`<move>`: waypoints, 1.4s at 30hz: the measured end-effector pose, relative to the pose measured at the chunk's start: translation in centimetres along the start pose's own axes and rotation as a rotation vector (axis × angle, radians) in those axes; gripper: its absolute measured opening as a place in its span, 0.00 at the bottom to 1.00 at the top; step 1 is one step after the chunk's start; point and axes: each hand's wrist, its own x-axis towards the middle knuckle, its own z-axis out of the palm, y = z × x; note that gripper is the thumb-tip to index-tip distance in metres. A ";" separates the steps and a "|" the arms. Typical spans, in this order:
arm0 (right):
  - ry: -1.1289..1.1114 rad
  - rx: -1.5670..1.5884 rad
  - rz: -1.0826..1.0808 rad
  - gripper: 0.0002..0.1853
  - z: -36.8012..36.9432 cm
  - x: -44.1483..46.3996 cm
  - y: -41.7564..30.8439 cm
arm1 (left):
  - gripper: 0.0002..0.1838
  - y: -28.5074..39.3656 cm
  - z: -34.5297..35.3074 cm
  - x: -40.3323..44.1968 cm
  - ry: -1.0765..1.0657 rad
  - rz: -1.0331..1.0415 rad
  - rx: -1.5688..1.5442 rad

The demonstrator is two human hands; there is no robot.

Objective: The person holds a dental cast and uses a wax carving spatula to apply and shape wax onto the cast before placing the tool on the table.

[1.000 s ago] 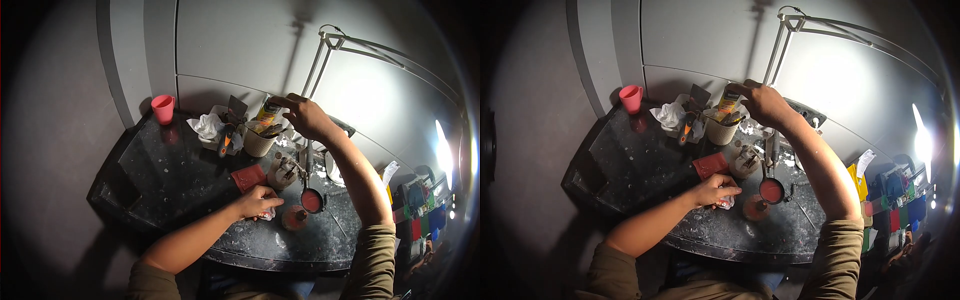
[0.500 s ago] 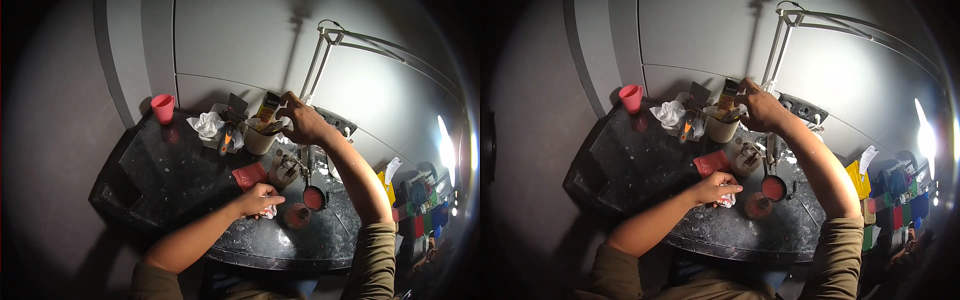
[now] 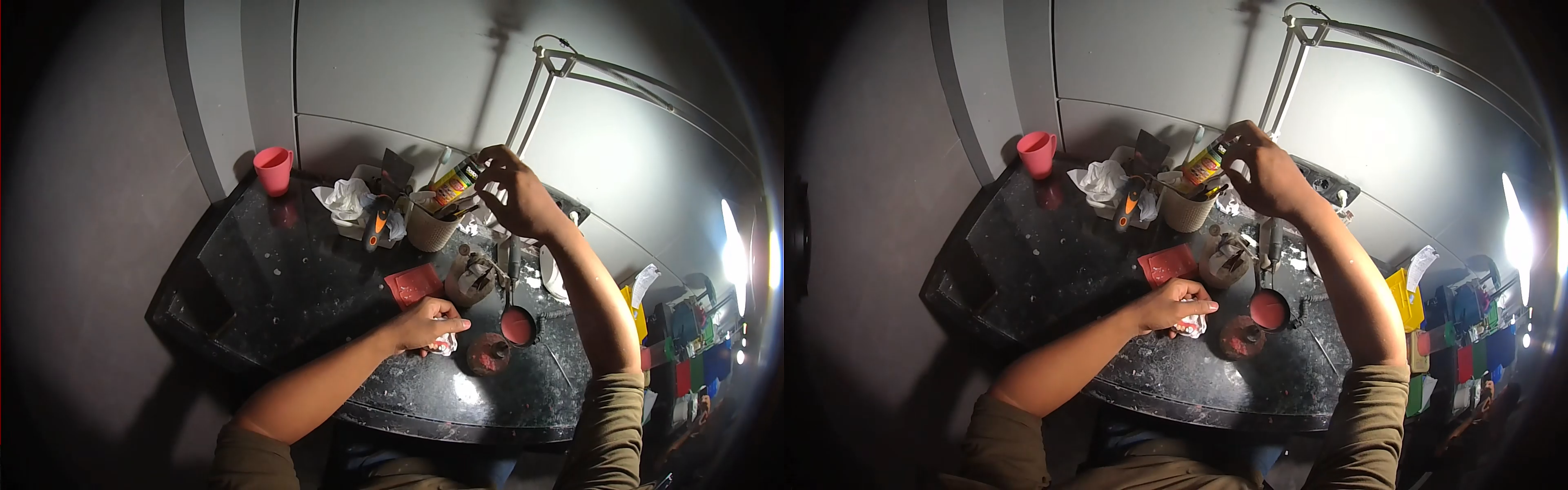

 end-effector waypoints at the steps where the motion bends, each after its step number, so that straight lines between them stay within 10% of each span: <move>1: 0.036 0.000 0.016 0.07 -0.2 -0.3 0.1 | 0.18 -0.1 0.0 0.1 0.001 0.006 -0.011; 21: 0.945 0.760 0.610 0.07 -12.4 -27.0 -7.0 | 0.11 -0.1 -0.5 0.3 -0.016 0.059 -0.071; 31: 0.340 1.661 1.087 0.06 -0.7 -35.0 -21.0 | 0.14 -0.5 0.6 -0.2 -0.186 -0.038 0.087; 42: 0.097 1.751 0.700 0.18 -0.6 -33.9 -25.5 | 0.15 -0.5 1.8 -0.9 -0.091 0.002 0.131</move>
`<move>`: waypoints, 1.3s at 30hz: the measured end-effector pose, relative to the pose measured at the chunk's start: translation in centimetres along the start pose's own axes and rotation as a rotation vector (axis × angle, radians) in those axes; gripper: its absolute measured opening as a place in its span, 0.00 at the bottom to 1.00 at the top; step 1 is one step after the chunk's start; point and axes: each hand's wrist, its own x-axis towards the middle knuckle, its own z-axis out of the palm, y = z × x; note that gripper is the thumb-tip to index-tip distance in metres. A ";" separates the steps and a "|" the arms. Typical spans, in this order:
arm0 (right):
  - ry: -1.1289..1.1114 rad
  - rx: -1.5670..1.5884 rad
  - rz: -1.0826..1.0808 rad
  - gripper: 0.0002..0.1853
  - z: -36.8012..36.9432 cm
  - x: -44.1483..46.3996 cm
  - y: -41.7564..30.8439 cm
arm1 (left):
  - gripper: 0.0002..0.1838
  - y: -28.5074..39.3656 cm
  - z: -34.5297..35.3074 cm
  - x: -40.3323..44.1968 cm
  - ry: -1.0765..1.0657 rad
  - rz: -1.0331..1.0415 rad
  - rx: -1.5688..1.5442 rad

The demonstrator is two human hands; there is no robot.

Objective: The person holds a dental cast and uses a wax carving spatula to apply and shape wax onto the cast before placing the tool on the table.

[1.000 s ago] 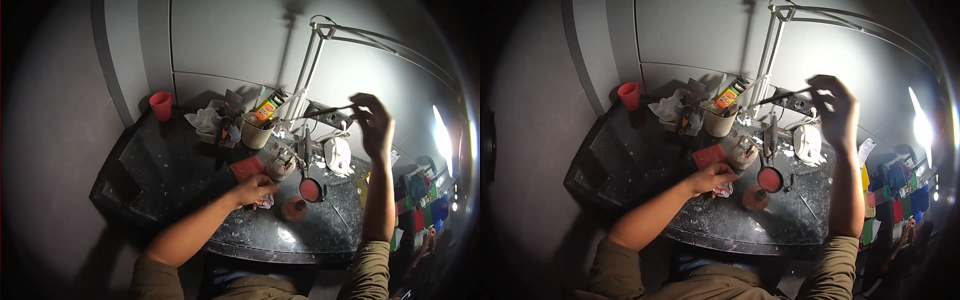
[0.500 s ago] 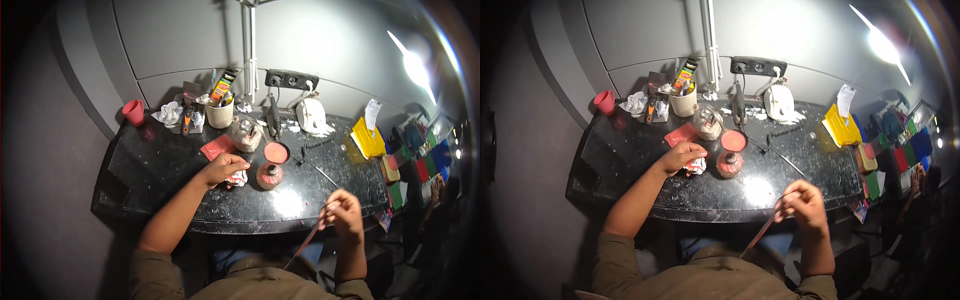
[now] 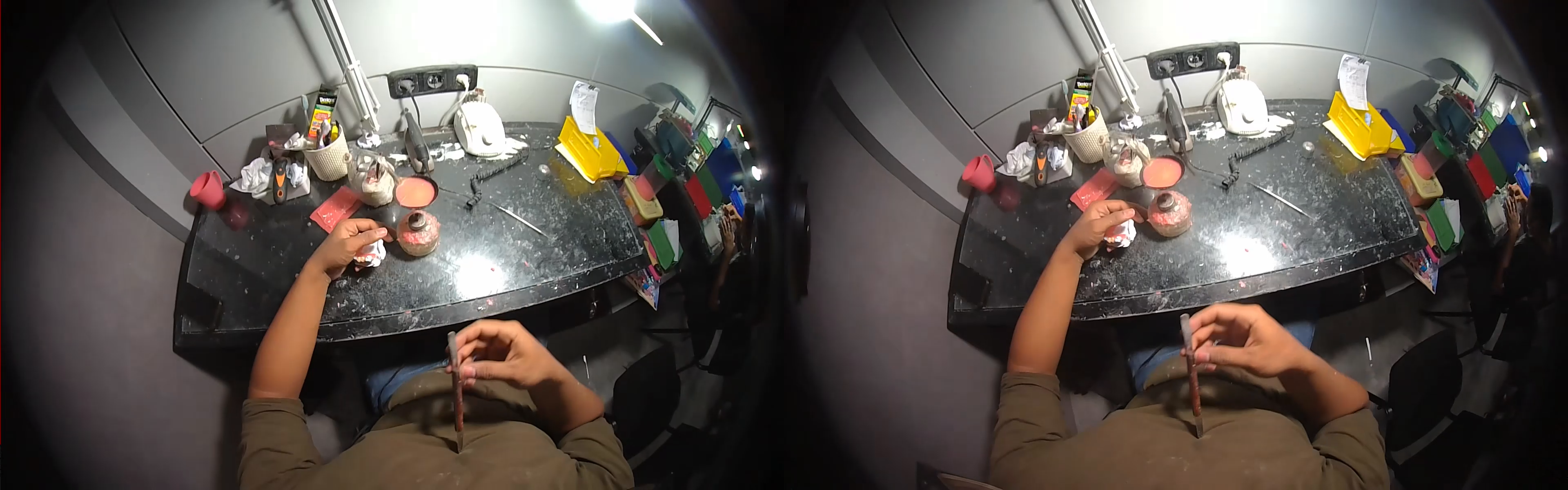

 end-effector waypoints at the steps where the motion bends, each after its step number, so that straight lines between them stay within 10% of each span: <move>1: -0.054 0.007 0.037 0.18 0.2 -0.4 0.5 | 0.15 -0.3 0.1 0.3 0.015 0.026 -0.001; 8: -0.272 0.227 0.253 0.24 1.6 -0.6 0.6 | 0.16 0.6 0.9 -0.1 0.046 0.020 -0.015; 10: -0.219 -0.290 -0.021 0.28 0.3 -0.2 0.1 | 0.15 0.4 0.5 0.0 0.003 0.018 -0.047; 16: 0.307 -0.320 -0.350 0.16 -6.2 3.9 -7.1 | 0.11 0.2 0.9 0.2 0.053 0.051 -0.004; 22: 0.108 -0.090 -0.775 0.19 -12.8 8.3 -12.1 | 0.11 0.6 1.1 0.2 0.096 0.048 0.073; 24: 0.131 -0.282 -0.842 0.20 -14.9 9.9 -12.3 | 0.09 -0.1 1.1 0.6 0.122 0.332 0.362; 39: 0.234 -0.282 -0.550 0.06 -15.8 12.3 -7.3 | 0.19 1.1 3.4 1.5 0.221 0.110 0.385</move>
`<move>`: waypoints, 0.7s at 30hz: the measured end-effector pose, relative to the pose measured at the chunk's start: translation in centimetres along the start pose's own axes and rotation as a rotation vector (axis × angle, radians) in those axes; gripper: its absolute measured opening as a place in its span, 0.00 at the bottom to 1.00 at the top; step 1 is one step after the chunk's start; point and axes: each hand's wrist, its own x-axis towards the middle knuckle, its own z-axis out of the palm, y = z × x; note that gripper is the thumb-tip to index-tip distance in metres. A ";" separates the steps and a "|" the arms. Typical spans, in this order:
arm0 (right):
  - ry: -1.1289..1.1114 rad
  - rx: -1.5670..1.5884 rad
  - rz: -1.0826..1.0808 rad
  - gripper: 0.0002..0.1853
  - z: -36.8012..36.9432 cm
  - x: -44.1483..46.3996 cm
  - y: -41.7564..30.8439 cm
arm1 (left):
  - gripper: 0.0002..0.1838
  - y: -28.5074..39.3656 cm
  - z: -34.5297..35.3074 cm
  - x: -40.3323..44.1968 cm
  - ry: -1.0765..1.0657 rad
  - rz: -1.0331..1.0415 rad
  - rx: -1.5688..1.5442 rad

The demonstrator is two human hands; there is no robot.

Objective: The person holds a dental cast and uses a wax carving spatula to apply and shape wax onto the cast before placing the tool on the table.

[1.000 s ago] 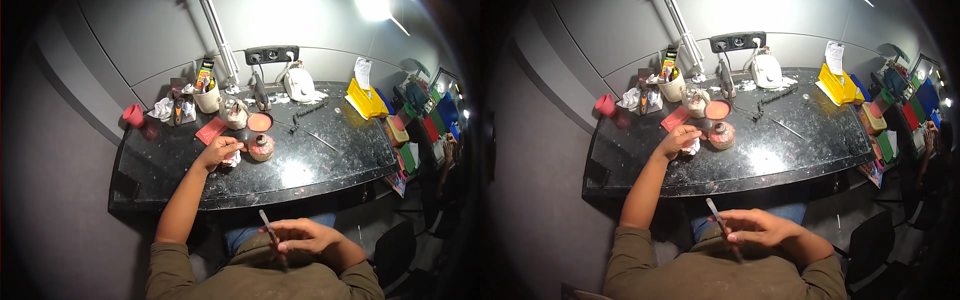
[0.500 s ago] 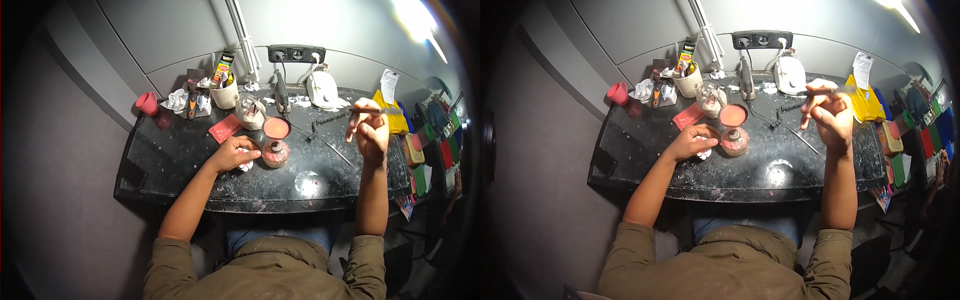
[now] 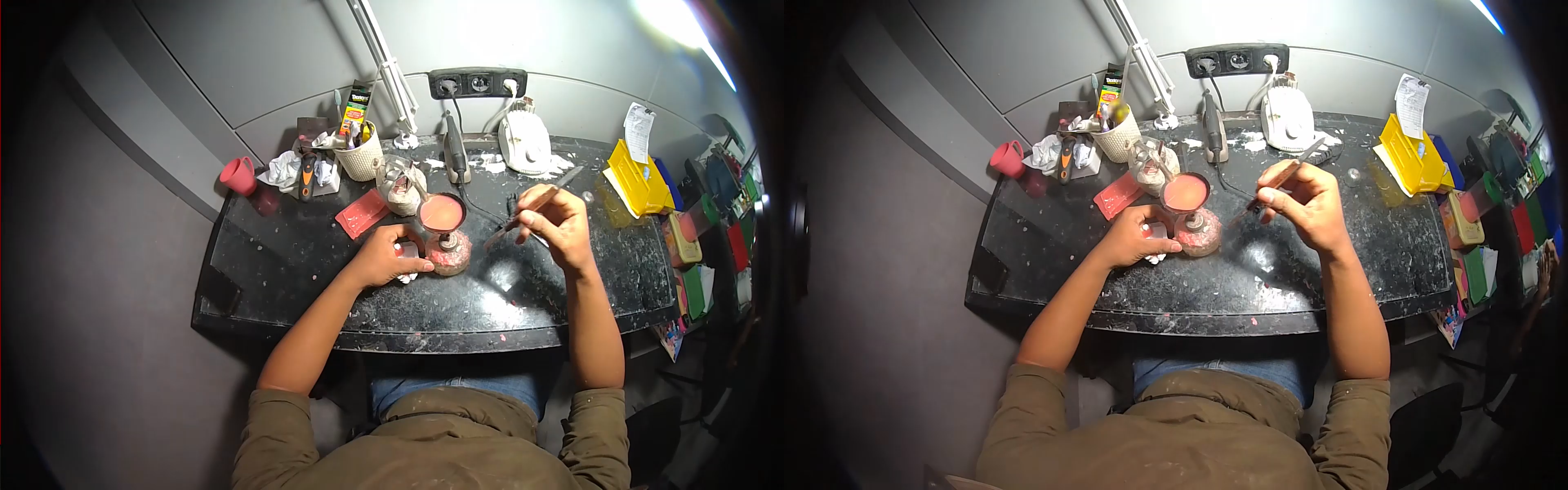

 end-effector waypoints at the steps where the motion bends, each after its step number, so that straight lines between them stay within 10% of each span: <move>1: 0.003 -0.006 0.026 0.07 0.2 -0.1 0.2 | 0.19 0.0 0.0 0.1 -0.009 0.052 0.044; 21: 0.000 0.110 0.156 0.06 1.8 -0.1 1.3 | 0.26 -1.2 -2.8 -0.4 -0.104 0.035 -0.768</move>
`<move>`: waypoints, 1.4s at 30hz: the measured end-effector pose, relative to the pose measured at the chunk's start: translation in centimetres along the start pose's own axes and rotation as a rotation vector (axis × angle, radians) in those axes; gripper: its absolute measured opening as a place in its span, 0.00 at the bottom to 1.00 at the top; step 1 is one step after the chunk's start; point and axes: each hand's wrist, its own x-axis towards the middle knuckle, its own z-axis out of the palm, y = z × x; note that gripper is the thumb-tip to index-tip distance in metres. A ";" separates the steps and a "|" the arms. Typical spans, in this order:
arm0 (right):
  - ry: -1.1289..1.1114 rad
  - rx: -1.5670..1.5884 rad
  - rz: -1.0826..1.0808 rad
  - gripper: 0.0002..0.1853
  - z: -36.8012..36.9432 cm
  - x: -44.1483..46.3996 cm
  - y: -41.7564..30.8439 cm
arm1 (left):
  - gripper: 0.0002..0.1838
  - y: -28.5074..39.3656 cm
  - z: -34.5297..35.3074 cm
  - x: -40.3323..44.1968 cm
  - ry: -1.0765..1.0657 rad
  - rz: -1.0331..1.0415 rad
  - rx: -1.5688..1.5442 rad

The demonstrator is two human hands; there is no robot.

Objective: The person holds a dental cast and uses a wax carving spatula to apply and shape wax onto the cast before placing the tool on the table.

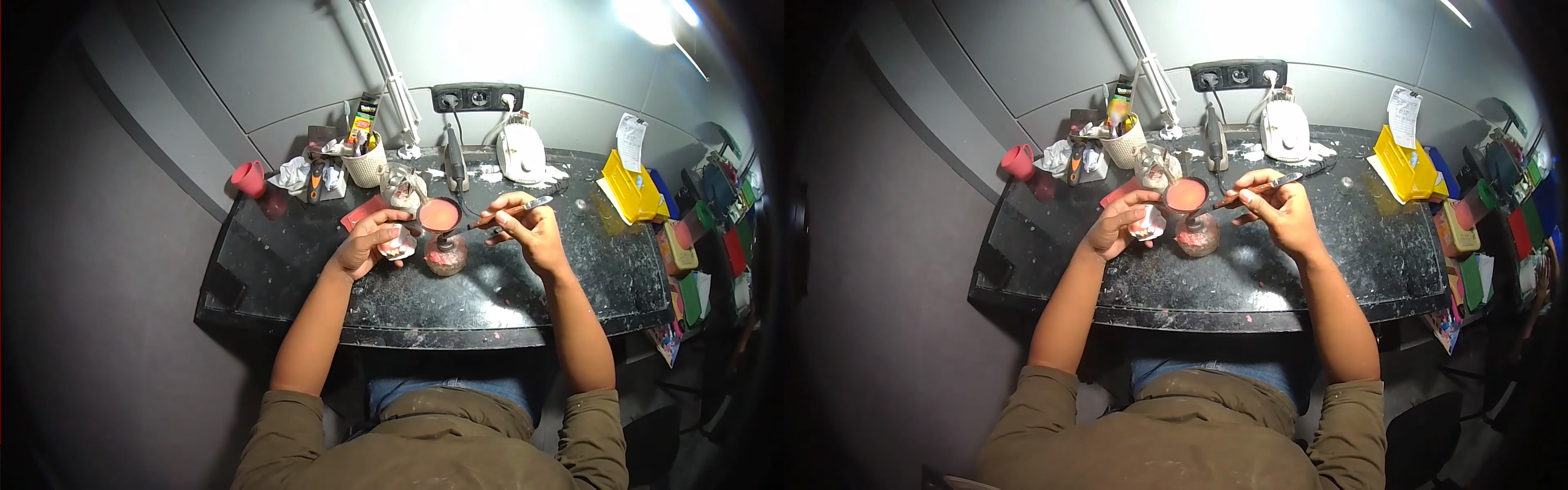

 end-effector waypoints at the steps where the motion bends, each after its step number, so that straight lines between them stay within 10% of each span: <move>1: -0.002 -0.002 0.000 0.06 -0.1 0.0 0.0 | 0.26 0.0 0.2 0.0 -0.002 0.009 0.007; 32: 0.205 0.168 -0.154 0.06 -3.8 -2.6 -4.5 | 0.17 -1.6 -0.3 1.3 0.078 -0.091 0.232; 36: 0.217 -0.917 -0.187 0.11 -5.0 -8.8 -7.4 | 0.17 -1.2 0.6 1.2 0.102 -0.083 0.256; 42: 0.025 -1.273 0.121 0.23 -2.7 -13.4 -3.6 | 0.16 -1.5 0.3 1.7 0.078 -0.113 0.274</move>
